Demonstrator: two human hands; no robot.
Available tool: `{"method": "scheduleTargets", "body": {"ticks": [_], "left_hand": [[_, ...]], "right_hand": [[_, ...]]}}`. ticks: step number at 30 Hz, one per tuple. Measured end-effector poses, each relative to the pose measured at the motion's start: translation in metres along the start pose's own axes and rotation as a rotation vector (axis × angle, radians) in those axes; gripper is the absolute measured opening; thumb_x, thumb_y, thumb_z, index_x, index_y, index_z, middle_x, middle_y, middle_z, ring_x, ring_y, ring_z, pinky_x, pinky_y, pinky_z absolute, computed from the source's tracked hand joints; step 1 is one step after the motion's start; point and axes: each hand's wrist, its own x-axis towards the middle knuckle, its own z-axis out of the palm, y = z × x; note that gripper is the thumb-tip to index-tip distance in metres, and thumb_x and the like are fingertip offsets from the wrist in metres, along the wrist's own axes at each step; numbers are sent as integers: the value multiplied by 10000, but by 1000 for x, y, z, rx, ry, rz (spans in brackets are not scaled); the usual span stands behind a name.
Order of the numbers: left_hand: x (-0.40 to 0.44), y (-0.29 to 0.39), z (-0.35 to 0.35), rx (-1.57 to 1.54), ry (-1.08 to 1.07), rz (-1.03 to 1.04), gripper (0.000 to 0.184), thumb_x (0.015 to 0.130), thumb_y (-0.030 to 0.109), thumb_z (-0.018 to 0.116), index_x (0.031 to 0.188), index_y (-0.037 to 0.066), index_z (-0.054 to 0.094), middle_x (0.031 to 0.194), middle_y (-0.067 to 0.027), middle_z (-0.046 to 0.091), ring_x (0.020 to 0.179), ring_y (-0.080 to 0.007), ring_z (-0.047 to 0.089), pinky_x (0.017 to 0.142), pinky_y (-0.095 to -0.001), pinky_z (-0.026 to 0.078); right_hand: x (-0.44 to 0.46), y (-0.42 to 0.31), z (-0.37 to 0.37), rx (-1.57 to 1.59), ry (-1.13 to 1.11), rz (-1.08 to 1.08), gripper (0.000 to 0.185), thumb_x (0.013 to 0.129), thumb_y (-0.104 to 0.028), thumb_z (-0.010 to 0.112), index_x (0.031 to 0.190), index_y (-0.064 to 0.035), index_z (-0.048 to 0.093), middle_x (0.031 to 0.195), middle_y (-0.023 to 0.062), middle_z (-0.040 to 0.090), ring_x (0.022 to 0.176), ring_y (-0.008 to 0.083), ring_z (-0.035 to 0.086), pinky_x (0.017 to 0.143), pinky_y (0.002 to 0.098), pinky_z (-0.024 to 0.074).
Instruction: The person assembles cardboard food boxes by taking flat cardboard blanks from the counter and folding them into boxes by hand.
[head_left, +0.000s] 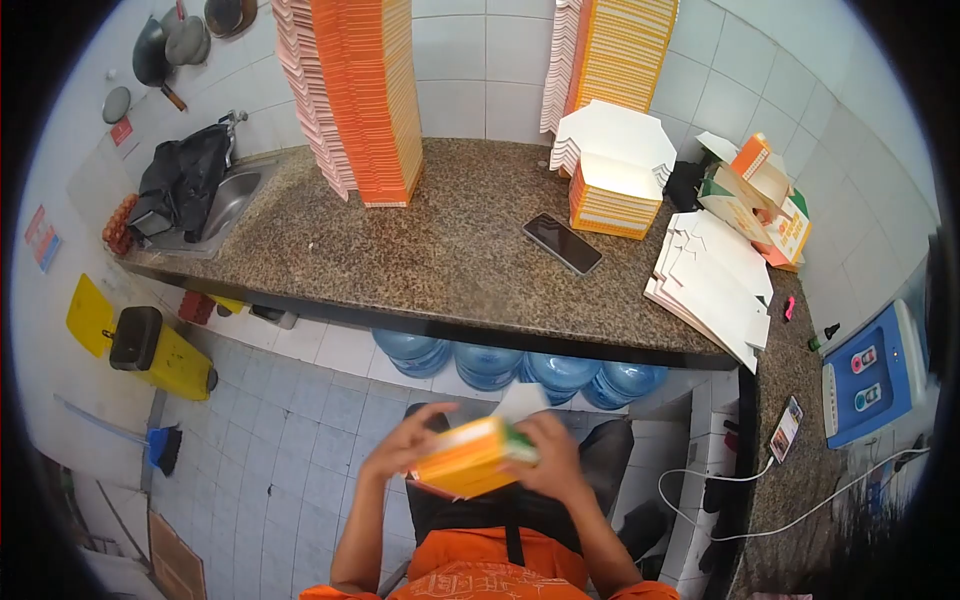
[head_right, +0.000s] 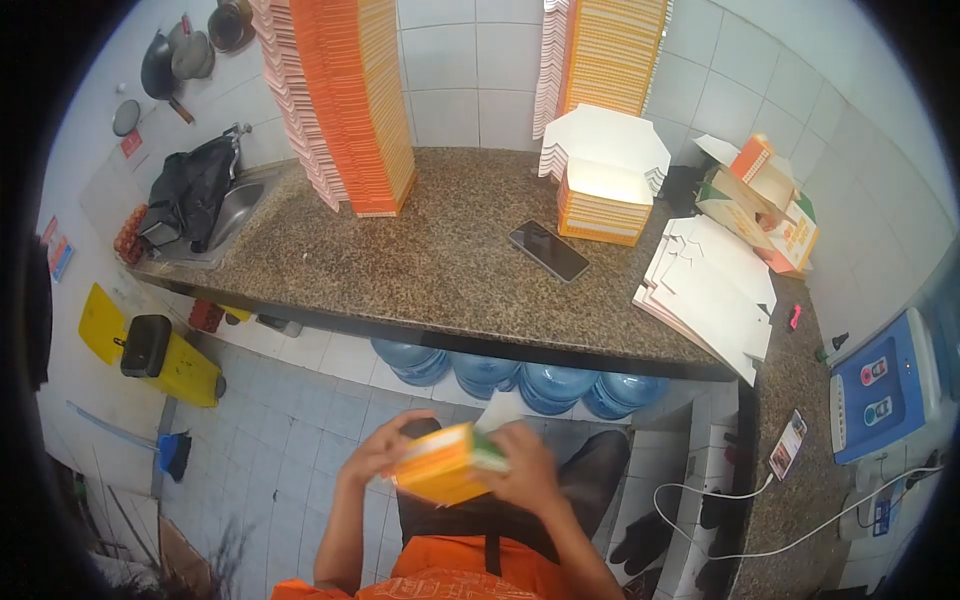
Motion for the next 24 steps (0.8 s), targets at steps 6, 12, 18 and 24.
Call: {"method": "scheduleTargets", "body": {"ticks": [6,12,18,24], "left_hand": [[-11,-41,-3,-40,179,47,538,911,220,743,1349,7,515,946,-47,706,838,-120,671,726,-261,552],[-1,-52,34,579,154,14,209,967,189,676,1090,21,680,854,-5,688,735,-46,624,624,-233,504],[-8,-63,57,-14,45,-450,269,930,117,700,1153,-29,664,951,-25,697,783,-49,612,624,-204,486],[-4,-115,47,-347,44,-480,205,976,99,602,1133,-12,672,898,-45,695,698,-81,639,556,-222,521]], "right_hand": [[-30,69,47,356,278,247,397,1030,-243,472,1316,16,566,1236,245,585,1173,377,545,1025,438,403],[-5,55,28,80,208,44,395,1027,-229,500,1334,7,576,1220,214,614,1165,382,566,1023,435,410],[-8,35,34,990,94,63,200,930,-159,671,1045,-17,752,966,64,610,914,161,587,859,301,460],[12,39,2,592,-722,32,344,817,-232,778,1137,-114,732,1038,50,606,1025,213,589,874,325,465]]}}
